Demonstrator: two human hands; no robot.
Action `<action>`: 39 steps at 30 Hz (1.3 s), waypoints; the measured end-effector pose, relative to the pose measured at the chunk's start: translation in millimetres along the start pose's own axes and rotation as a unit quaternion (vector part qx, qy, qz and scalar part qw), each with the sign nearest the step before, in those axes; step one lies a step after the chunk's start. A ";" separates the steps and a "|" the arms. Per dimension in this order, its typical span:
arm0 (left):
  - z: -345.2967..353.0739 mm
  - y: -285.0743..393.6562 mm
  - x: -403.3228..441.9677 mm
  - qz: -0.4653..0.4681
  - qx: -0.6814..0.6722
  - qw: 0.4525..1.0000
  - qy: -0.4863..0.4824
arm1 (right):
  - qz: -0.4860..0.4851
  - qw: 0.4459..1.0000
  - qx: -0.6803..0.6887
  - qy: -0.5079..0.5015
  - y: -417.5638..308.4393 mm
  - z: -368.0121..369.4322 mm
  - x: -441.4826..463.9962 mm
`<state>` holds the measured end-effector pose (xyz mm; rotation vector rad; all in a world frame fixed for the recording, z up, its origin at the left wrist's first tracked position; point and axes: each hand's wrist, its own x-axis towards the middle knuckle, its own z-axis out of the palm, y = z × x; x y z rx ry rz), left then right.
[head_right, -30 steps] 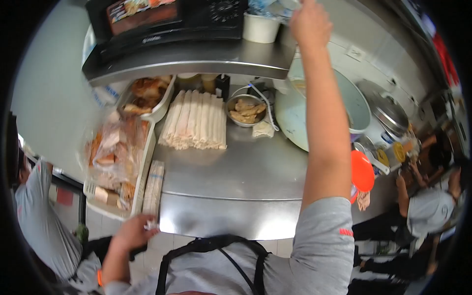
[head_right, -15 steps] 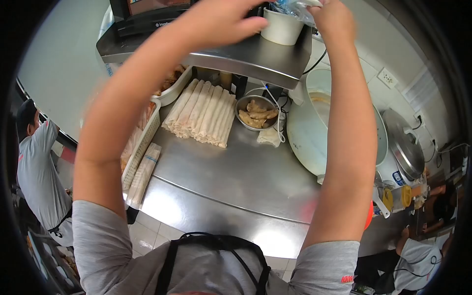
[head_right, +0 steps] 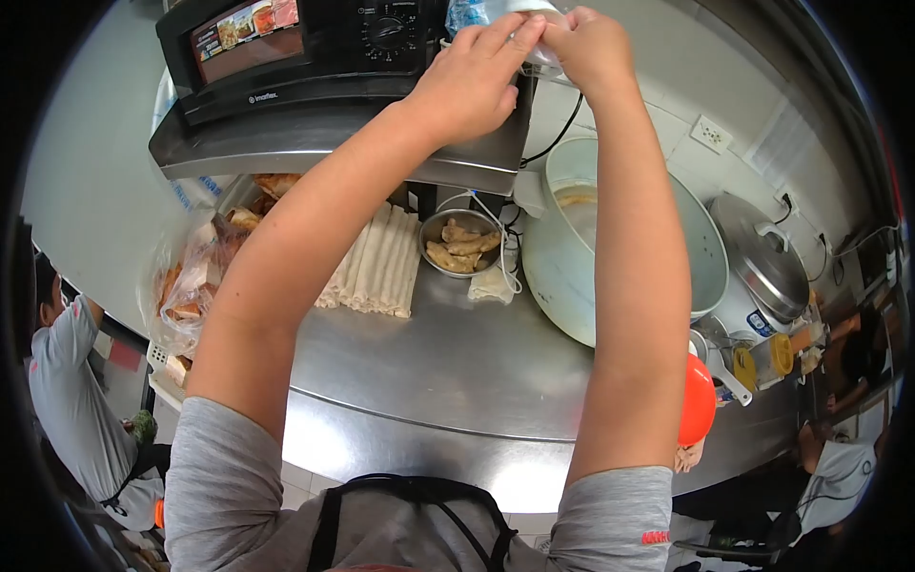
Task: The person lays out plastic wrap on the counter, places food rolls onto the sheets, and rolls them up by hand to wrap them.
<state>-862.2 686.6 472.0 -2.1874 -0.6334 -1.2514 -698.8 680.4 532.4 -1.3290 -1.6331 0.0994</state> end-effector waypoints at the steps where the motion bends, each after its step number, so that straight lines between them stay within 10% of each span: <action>1: 1.1 -1.6 0.3 -0.002 0.004 1.000 0.011 | -0.018 0.999 0.034 -0.009 -5.5 -1.9 -6.3; 5: 2.3 -2.8 0.8 -0.025 -0.038 0.999 0.026 | -0.013 0.971 0.235 -0.030 -11.3 1.5 -21.2; 11: 9.0 -3.7 2.8 -0.042 -0.035 0.999 0.004 | 0.019 0.999 0.048 0.016 0.9 2.8 -1.8; 20: 7.1 -2.3 8.5 -0.079 -0.033 0.995 -0.055 | 0.063 0.930 0.359 -0.042 0.2 -0.6 -15.7; 29: -5.5 3.5 17.1 -0.121 0.054 0.979 -0.156 | 0.112 0.922 0.369 0.022 -2.3 1.1 -24.2; 39: -32.0 11.7 50.0 -0.229 0.068 0.944 -0.228 | -0.048 0.930 0.339 0.132 -16.1 7.0 -50.2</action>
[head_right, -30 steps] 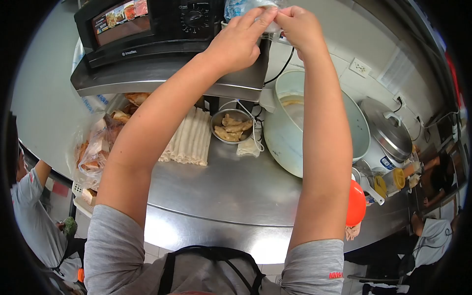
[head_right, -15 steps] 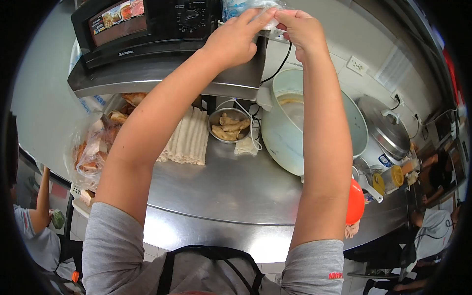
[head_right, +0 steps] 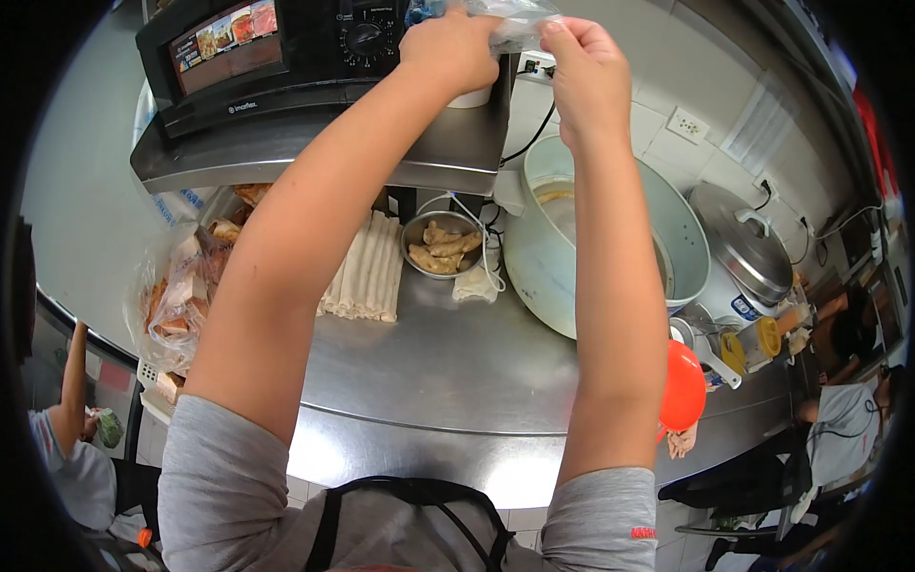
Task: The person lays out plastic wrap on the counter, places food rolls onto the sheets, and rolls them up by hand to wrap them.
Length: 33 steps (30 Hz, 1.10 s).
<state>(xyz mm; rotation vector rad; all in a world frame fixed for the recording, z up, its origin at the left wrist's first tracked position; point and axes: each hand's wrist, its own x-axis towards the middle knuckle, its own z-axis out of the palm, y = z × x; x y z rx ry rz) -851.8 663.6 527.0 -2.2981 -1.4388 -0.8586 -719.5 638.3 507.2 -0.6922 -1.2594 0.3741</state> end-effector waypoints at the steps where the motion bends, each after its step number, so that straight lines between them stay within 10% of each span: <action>1: -1.8 -1.7 5.1 -0.008 0.012 0.999 -0.033 | -0.018 0.998 0.053 0.013 -7.1 0.0 -8.1; 8: 16.4 -6.5 12.1 -0.027 -0.005 0.999 -0.029 | -0.118 0.956 0.269 0.000 -62.9 -97.5 -71.4; 9: 16.5 -9.3 11.2 -0.006 -0.010 0.999 -0.032 | -0.095 0.952 0.290 -0.036 -68.8 -132.5 -83.4; 11: 22.0 -15.1 7.3 0.032 0.012 0.999 -0.015 | -0.018 0.963 0.178 0.199 -87.4 -121.5 -106.5; 21: -39.0 -24.8 -98.6 0.175 -0.150 0.964 0.133 | 0.240 0.965 0.056 0.087 -25.0 -156.3 -189.8; 24: -47.4 -26.8 -153.7 0.231 -0.229 0.940 0.102 | 0.285 0.952 0.064 0.089 -16.4 -136.7 -203.4; 27: -52.8 -30.1 -219.9 0.190 -0.004 0.980 -0.055 | 0.368 0.922 0.085 0.084 -20.3 -111.6 -219.7; 33: 2.3 -26.2 -329.4 0.117 -0.135 0.931 -0.319 | 0.468 0.879 0.015 0.089 49.0 -92.6 -288.4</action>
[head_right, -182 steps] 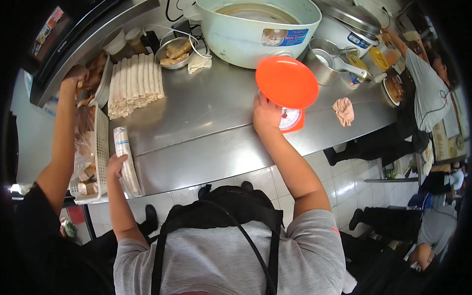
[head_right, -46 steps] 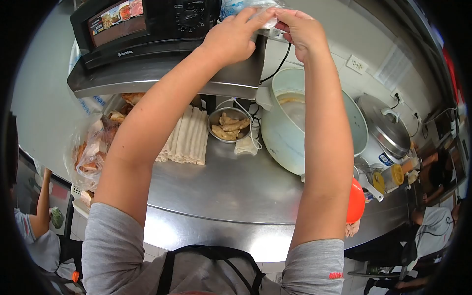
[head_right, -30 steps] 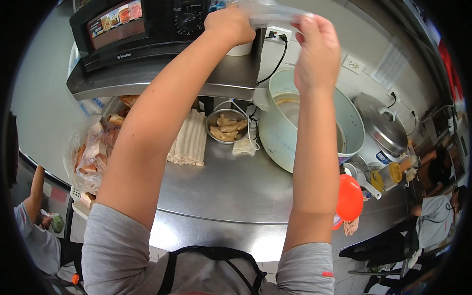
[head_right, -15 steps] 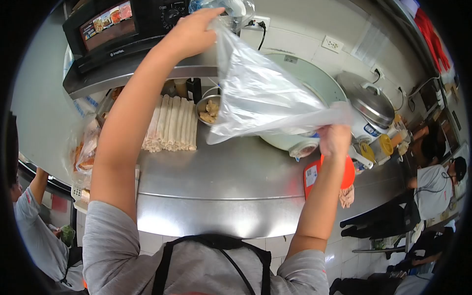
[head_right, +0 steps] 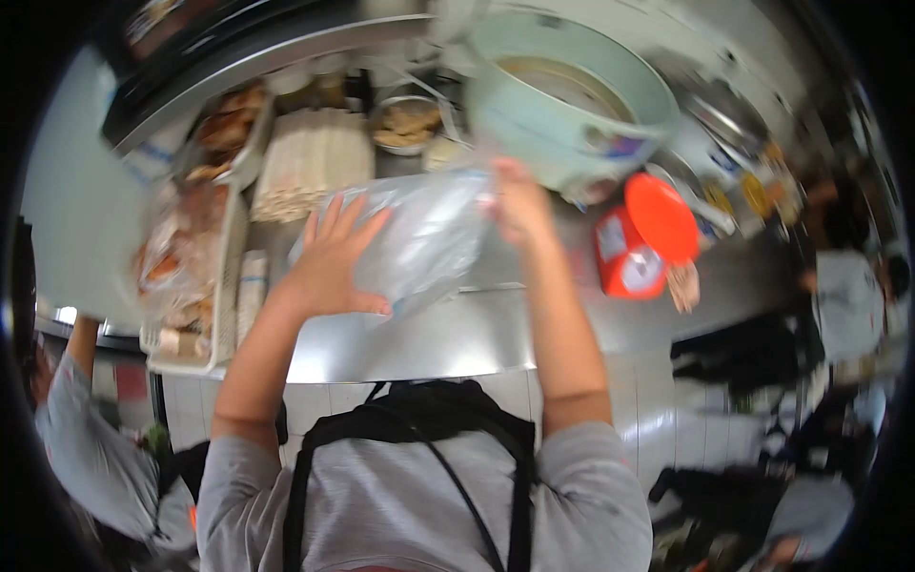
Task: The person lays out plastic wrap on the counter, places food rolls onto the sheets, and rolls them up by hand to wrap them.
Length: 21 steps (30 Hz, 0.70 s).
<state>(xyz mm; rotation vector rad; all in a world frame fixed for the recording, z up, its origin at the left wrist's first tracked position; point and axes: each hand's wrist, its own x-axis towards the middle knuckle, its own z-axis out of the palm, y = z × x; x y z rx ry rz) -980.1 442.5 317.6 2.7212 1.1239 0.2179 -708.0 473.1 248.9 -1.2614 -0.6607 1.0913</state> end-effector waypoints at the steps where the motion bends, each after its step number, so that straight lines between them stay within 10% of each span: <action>1: 31.8 -2.5 -0.3 0.003 -0.037 0.999 -0.003 | -0.032 0.997 -0.058 -0.032 7.1 6.8 -20.0; 3: 110.3 -30.8 1.9 -0.113 -0.209 0.957 -0.164 | 0.009 0.989 -0.079 -0.122 33.5 2.3 -36.0; 6: 173.3 -50.8 -43.7 -0.127 -0.234 0.964 0.026 | -0.366 0.872 -0.301 0.124 24.7 -56.1 -81.5; 8: 172.7 -66.7 -69.2 -0.208 -0.282 0.936 0.029 | -0.385 0.829 -0.286 0.286 17.6 -155.7 -80.9; 12: 156.3 -97.4 -112.9 -0.331 -0.393 0.848 0.130 | -0.255 0.685 -0.461 0.503 16.2 -346.9 -45.7; 18: 117.2 -97.6 -99.4 -0.333 -0.340 0.859 0.189 | -0.018 0.646 -0.664 0.375 53.8 -414.9 -31.3; 21: 105.1 -95.9 -108.2 -0.370 -0.294 0.859 0.196 | -0.079 0.609 -0.695 0.374 80.6 -391.4 -74.9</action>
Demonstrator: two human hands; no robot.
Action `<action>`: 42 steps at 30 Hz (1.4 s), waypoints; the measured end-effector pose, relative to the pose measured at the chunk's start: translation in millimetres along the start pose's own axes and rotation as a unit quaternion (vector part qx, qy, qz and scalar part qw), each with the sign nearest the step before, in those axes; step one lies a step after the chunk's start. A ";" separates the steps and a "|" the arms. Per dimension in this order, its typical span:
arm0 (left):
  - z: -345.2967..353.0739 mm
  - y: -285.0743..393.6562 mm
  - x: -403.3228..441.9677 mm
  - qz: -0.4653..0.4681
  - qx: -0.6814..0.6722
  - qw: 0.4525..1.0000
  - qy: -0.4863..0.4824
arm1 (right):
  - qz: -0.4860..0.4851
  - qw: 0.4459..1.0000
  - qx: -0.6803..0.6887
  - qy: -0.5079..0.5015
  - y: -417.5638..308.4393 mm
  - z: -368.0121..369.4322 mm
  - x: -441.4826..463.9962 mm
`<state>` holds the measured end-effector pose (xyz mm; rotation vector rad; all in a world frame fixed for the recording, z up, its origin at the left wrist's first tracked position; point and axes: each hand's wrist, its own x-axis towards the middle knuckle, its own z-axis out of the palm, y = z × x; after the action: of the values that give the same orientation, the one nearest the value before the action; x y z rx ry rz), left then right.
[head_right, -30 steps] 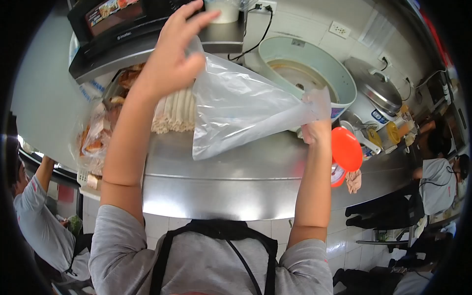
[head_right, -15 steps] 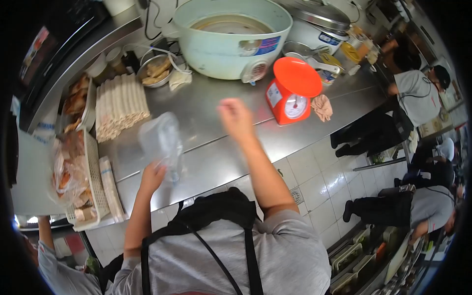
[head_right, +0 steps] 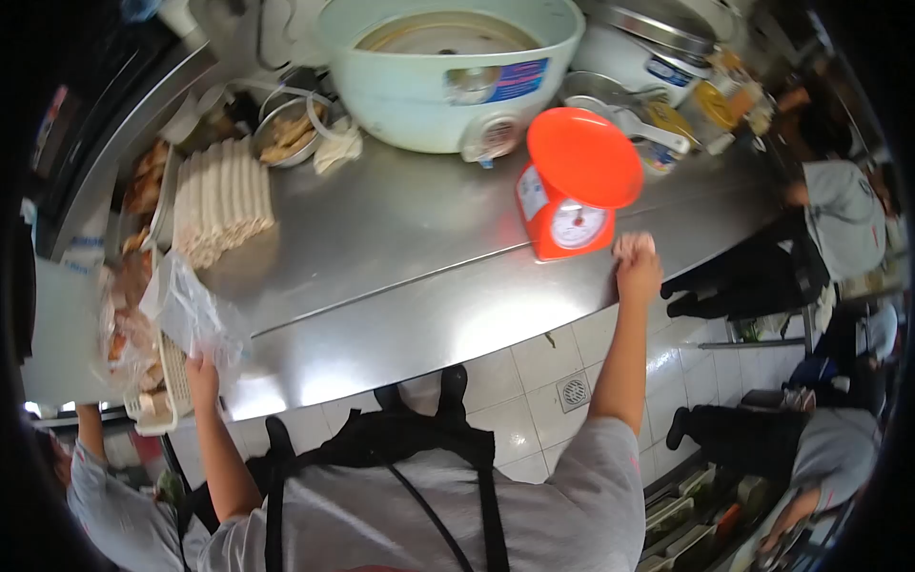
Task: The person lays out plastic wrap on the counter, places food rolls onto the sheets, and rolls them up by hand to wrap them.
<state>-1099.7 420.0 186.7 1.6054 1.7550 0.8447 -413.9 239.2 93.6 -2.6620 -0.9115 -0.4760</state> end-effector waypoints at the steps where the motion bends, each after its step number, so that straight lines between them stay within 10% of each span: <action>1: -3.6 -6.2 -1.2 -0.008 -0.001 1.000 0.009 | -0.031 0.999 0.014 0.009 -15.4 -16.3 -29.8; 4: -1.3 -22.7 -4.8 -0.003 -0.073 0.997 0.026 | -0.201 0.858 0.464 -0.086 -110.6 -54.4 -115.7; 5: -2.6 -25.1 -6.2 0.006 -0.104 0.994 0.026 | -0.300 0.928 0.212 -0.070 -120.4 -49.4 -152.8; 9: -1.3 -19.9 -14.9 0.011 -0.075 0.997 0.032 | -0.282 0.941 0.171 -0.083 -221.6 -14.5 -139.8; 11: -7.8 -11.9 -24.9 0.050 -0.067 0.995 0.051 | -0.279 0.940 0.120 0.153 -260.7 11.3 -86.6; 13: -19.4 -6.1 -38.1 0.030 -0.052 0.996 0.065 | -0.149 0.903 0.387 -0.113 -288.6 97.1 -52.1; 16: -39.6 -10.3 -47.9 0.034 -0.079 0.992 0.092 | -0.375 0.861 0.315 0.138 -391.6 37.8 -105.0; 19: -48.1 -2.8 -50.6 0.019 -0.119 0.988 0.099 | -0.505 0.812 0.288 0.055 -489.6 32.3 -231.2; 20: -48.7 -3.5 -48.2 0.018 -0.132 0.986 0.102 | -0.568 0.775 0.276 0.027 -507.8 27.2 -278.5; 23: -52.9 3.0 -38.4 0.026 -0.115 0.989 0.089 | -0.589 0.504 0.311 -0.551 -498.3 -125.5 -302.7; 25: -55.8 3.5 -33.4 0.042 -0.090 0.990 0.096 | -0.742 0.423 0.471 -0.220 -452.6 -75.6 -355.0; 27: -57.5 -5.9 -26.9 0.033 -0.129 0.987 0.088 | -0.762 0.397 0.430 -0.277 -398.1 -69.8 -321.6; 31: -54.2 -20.8 -17.2 0.042 -0.115 0.990 0.063 | -0.636 0.526 0.432 -0.363 -285.4 -58.2 -209.2; 35: -39.9 1.0 -11.3 0.090 -0.047 0.995 0.004 | -0.389 0.874 0.186 -0.225 -204.2 -37.2 -114.9; 36: -31.1 7.2 -9.4 0.075 -0.047 0.996 -0.028 | -0.463 0.884 -0.010 -0.068 -193.6 -26.0 -102.7; 39: -9.6 31.4 -9.6 0.119 -0.007 0.985 -0.121 | -0.415 0.886 0.084 -0.188 -265.0 -88.6 -107.8; 42: 8.2 50.1 -15.2 0.195 0.036 0.960 -0.198 | -0.176 0.702 0.518 -0.456 -340.2 -106.8 -149.2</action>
<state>-1061.5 408.5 221.5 2.0442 1.2213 0.5769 -762.8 378.0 185.8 -1.4973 -1.3511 1.1203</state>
